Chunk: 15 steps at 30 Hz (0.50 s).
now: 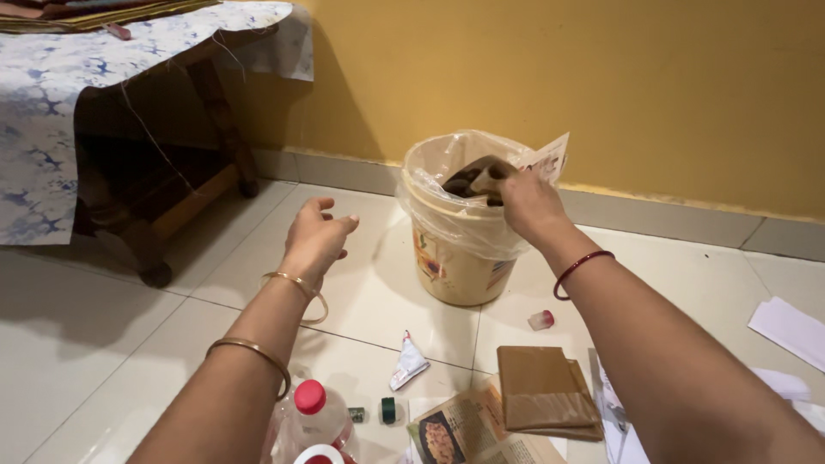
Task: The person sits on the floor and sorts through a pile of papers, books, and newspapers, discarding them into a nearby trash bin. They also dispose of plastic bottles and plastic bags into the bin.
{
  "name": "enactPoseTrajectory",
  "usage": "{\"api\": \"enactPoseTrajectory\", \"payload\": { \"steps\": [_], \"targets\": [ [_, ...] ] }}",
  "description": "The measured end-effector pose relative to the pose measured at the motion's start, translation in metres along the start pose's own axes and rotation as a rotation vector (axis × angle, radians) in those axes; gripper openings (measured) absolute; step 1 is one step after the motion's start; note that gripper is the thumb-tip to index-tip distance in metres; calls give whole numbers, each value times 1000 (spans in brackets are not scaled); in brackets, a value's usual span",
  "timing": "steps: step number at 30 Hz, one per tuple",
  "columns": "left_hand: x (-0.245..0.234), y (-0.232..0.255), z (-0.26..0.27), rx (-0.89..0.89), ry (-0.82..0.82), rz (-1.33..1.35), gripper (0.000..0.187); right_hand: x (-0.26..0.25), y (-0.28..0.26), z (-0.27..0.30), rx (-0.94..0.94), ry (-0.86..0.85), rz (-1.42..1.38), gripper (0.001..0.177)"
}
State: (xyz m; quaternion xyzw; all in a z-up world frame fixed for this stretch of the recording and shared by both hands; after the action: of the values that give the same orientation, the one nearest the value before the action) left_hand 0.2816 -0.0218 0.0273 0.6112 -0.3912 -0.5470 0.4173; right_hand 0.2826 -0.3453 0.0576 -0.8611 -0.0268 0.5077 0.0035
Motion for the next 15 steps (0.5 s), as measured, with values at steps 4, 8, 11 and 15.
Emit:
{"api": "enactPoseTrajectory", "payload": {
  "steps": [4,8,11,15],
  "targets": [
    [3,10,9,22,-19,35,61,-11,5,12,120,-124,-87,31],
    [3,21,28,31,-51,115,61,-56,-10,55,-30,75,-253,23],
    [7,29,47,67,-87,192,60,-81,-20,90,-144,146,-301,20],
    [23,33,80,114,-162,289,58,-91,-13,146,93,-54,-504,21]
  ]
}}
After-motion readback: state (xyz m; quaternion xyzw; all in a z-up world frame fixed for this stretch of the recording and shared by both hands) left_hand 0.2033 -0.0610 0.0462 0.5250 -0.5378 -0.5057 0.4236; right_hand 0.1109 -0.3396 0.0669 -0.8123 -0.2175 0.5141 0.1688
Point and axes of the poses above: each hand's wrist, its own z-axis away from the middle knuckle, its own x-axis out of the palm, y = z × x, the point moved 7 cm from there along -z, towards the middle knuckle, and after that the axes turned 3 degrees about x, right-handed, at the moved point
